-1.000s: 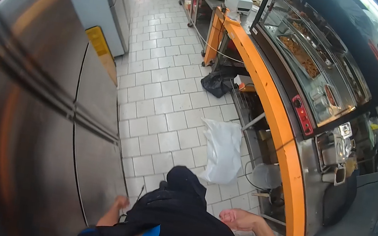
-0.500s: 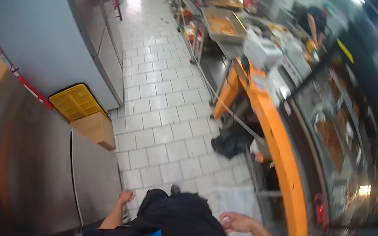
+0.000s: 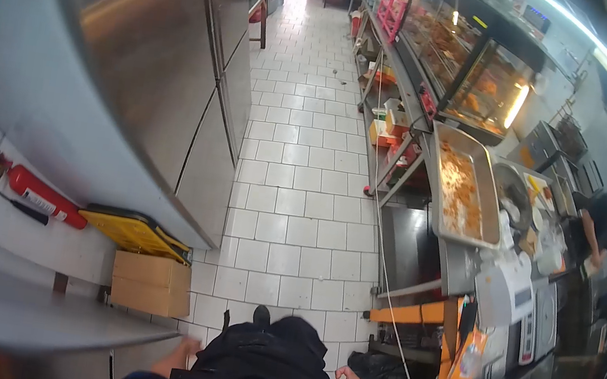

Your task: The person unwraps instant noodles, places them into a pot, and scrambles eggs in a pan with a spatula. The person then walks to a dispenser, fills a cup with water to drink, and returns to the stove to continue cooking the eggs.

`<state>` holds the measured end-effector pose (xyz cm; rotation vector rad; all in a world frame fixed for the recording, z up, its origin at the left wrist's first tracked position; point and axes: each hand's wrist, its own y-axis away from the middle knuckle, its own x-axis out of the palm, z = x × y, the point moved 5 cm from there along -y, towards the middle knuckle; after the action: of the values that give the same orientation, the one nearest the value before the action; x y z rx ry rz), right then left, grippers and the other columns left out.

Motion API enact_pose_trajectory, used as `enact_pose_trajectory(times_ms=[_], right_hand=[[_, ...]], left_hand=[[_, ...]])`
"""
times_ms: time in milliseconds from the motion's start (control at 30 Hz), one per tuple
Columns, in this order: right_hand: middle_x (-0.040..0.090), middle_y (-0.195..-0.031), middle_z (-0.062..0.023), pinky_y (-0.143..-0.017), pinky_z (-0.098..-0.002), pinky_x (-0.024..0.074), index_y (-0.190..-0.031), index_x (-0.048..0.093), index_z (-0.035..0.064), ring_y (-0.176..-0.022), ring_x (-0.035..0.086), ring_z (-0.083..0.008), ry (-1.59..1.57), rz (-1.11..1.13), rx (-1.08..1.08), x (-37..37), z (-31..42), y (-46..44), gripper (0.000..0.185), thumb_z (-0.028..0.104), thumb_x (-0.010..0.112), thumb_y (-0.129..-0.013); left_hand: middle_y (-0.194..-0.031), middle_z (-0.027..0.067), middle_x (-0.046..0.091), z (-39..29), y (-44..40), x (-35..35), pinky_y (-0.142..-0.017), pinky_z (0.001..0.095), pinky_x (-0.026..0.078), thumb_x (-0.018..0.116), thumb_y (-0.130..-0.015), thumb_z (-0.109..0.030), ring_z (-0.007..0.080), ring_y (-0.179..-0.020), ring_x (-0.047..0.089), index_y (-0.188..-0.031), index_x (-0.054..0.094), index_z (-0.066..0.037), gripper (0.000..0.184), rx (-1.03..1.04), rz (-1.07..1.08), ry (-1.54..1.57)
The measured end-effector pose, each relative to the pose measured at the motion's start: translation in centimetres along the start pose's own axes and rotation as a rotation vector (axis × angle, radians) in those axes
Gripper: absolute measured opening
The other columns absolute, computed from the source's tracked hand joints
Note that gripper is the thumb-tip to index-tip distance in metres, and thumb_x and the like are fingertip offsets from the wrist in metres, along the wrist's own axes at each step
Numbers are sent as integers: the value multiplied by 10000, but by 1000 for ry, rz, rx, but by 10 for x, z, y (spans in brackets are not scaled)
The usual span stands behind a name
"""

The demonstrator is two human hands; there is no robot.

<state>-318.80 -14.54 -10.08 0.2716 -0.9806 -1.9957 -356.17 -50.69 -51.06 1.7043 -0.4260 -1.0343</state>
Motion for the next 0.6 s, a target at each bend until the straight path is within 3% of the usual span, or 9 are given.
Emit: enact_pose_trajectory(times_ms=[33, 133, 167, 267, 433, 500, 533, 567, 600], right_hand=[[634, -743, -47, -602, -226, 472, -971, 380, 100, -692, 616, -77, 108, -106, -30, -9, 26, -16, 342, 54, 689, -831], [634, -769, -54, -628, -214, 473, -894, 412, 98, -709, 620, -82, 372, -278, -97, -19, 122, -51, 217, 11, 608, -856], [637, -799, -72, -637, -222, 482, -901, 410, 95, -721, 626, -95, 44, -162, -43, -27, 144, -68, 209, -2, 591, -863], [626, -816, -93, -642, -240, 501, -929, 381, 94, -724, 628, -116, -259, -25, -2, -68, 234, -150, 269, -28, 607, -848], [580, -730, -63, -576, -240, 499, -930, 330, 100, -655, 599, -94, 4, -97, -113, -136, 376, -285, 448, -40, 718, -758], [581, -710, -57, -542, -234, 482, -925, 335, 100, -622, 583, -75, 102, -199, -93, -153, 434, -332, 434, 7, 727, -763], [581, -710, -57, -542, -234, 482, -925, 335, 100, -622, 583, -75, 115, -185, -89, -162, 465, -355, 434, 7, 727, -763], [590, -714, -63, -545, -237, 479, -927, 337, 97, -613, 582, -77, 240, -184, -142, -174, 496, -376, 426, 23, 726, -768], [599, -719, -69, -547, -239, 477, -929, 339, 95, -604, 580, -79, 362, -182, -196, -184, 520, -397, 420, 39, 725, -773]], left_hand=[[-840, 146, 677, -6, -36, -74, -669, 427, 522, 556, -786, -305, 274, -747, 653, -842, 706, -72, 283, -111, -125, 409], [-963, 186, 671, 1, -85, -333, -798, 484, 507, 494, -830, -298, 360, -897, 643, -823, 696, -21, 343, -7, -444, 324], [-938, 187, 671, -13, -94, -416, -761, 459, 520, 484, -846, -265, 353, -864, 646, -817, 694, -33, 314, 112, -658, 33], [-833, 132, 680, -18, -129, -594, -656, 379, 526, 466, -886, -194, 257, -698, 650, -814, 646, -37, 250, 169, -879, 1055], [-840, 131, 679, -14, -200, -677, -662, 375, 521, 493, -865, -220, 256, -699, 649, -802, 653, -65, 231, -51, -713, 1282], [-917, 159, 681, -10, -239, -652, -726, 489, 514, 516, -779, -258, 350, -856, 645, -794, 700, -98, 244, -13, -593, 834], [-932, 156, 680, -24, -246, -643, -740, 488, 512, 502, -802, -293, 332, -893, 648, -833, 697, -90, 283, 41, -495, 183], [-991, 180, 665, -36, -225, -640, -752, 494, 512, 503, -817, -296, 340, -908, 650, -881, 684, -71, 295, -45, -227, 439], [-947, 169, 682, -39, -241, -613, -700, 461, 527, 526, -837, -234, 310, -808, 668, -946, 680, -52, 262, 103, -540, 378]])
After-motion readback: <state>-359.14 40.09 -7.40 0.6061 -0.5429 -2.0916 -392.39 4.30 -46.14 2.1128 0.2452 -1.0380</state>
